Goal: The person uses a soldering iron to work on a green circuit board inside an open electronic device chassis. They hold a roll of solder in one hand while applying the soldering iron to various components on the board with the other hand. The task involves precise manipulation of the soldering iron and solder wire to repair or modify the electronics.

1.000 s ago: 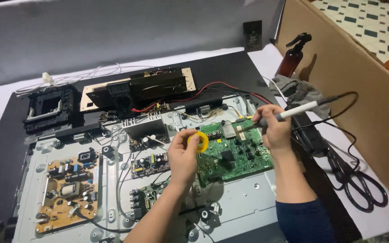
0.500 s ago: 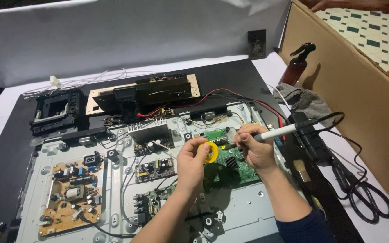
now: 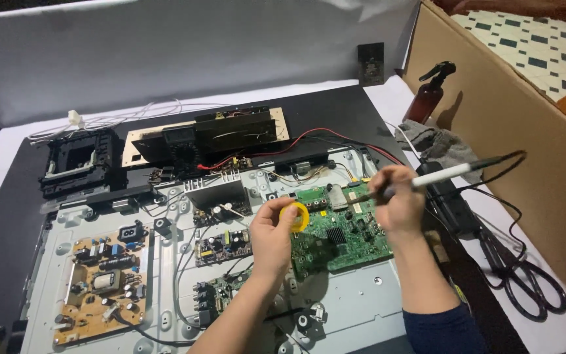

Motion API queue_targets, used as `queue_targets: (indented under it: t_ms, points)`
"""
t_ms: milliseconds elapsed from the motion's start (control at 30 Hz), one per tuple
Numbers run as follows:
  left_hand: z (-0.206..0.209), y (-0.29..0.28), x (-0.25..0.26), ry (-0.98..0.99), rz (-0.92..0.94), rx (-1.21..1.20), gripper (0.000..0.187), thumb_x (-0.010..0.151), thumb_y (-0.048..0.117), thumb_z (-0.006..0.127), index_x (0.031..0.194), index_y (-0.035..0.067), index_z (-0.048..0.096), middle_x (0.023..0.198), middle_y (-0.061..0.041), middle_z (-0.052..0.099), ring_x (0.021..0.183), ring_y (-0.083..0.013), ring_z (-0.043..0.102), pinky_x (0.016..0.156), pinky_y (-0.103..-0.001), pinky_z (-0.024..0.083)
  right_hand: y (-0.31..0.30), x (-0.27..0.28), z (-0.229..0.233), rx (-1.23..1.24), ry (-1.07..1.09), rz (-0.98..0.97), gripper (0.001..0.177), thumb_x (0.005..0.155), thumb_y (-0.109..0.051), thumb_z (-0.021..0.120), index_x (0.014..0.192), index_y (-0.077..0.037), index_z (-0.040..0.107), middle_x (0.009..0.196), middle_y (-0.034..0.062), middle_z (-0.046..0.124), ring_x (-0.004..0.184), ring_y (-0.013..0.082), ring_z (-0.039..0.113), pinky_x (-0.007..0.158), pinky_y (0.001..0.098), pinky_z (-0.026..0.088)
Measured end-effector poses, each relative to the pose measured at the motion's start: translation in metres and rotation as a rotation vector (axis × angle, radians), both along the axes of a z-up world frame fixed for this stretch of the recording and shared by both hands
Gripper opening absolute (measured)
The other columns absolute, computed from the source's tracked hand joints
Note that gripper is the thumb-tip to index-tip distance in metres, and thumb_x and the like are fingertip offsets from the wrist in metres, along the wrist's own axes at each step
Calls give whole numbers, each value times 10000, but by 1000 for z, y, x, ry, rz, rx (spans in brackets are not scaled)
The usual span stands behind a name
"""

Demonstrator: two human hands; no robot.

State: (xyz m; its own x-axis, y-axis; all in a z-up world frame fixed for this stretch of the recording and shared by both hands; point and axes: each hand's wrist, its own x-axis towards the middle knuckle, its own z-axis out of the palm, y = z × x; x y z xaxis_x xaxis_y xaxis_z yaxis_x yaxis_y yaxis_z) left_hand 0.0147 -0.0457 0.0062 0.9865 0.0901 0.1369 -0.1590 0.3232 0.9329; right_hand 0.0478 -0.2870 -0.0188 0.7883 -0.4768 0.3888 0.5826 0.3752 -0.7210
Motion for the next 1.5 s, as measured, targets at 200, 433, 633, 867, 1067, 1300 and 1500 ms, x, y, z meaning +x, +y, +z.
queue_targets:
  t_ms: [200,433,633,867,1067,1300,1500]
  points:
    - [-4,-6,1,-267,34,490,133,866,101,763,996,91,790,800,-68,720,759,-183,653,744,-334,553,-28,5,3,-187,210,-444,541,1120,-511,449,796,-127,651,594,67,594,580,162,598,573,240,398]
    - [17,-15,17,-423,5,920,127,920,192,699,1020,192,777,854,1,728,865,-196,668,876,-329,463,-18,5,8,-397,298,-587,520,1103,-294,524,621,-126,624,545,54,602,572,151,531,677,244,392]
    - [19,-42,31,-494,8,1030,125,859,196,731,971,247,754,833,60,708,931,-233,657,933,-396,411,-23,10,-2,-441,436,-653,400,1001,-263,664,618,-151,635,525,17,600,552,146,541,623,256,419]
    - [12,-64,39,-497,26,1047,147,825,189,750,967,225,764,829,40,722,892,-240,656,889,-404,425,-26,13,-2,-439,435,-719,344,931,-214,670,600,-130,629,517,31,596,520,158,547,563,268,401]
    - [6,-66,39,-483,76,999,120,828,194,757,944,225,765,806,35,723,868,-240,659,842,-388,428,-27,16,-10,-448,397,-726,328,922,-177,682,603,-121,638,510,30,594,499,150,550,540,256,400]
    - [5,-62,37,-477,81,952,125,829,170,761,945,216,772,784,36,720,828,-223,658,839,-382,424,-26,17,-10,-453,344,-698,326,931,-140,674,609,-106,635,520,51,607,494,138,550,526,252,413]
    - [8,-59,37,-468,86,930,128,839,158,749,953,210,775,767,36,719,807,-225,661,818,-366,414,-24,18,-14,-429,317,-659,321,931,-113,674,615,-90,624,525,59,603,506,126,533,527,255,396]
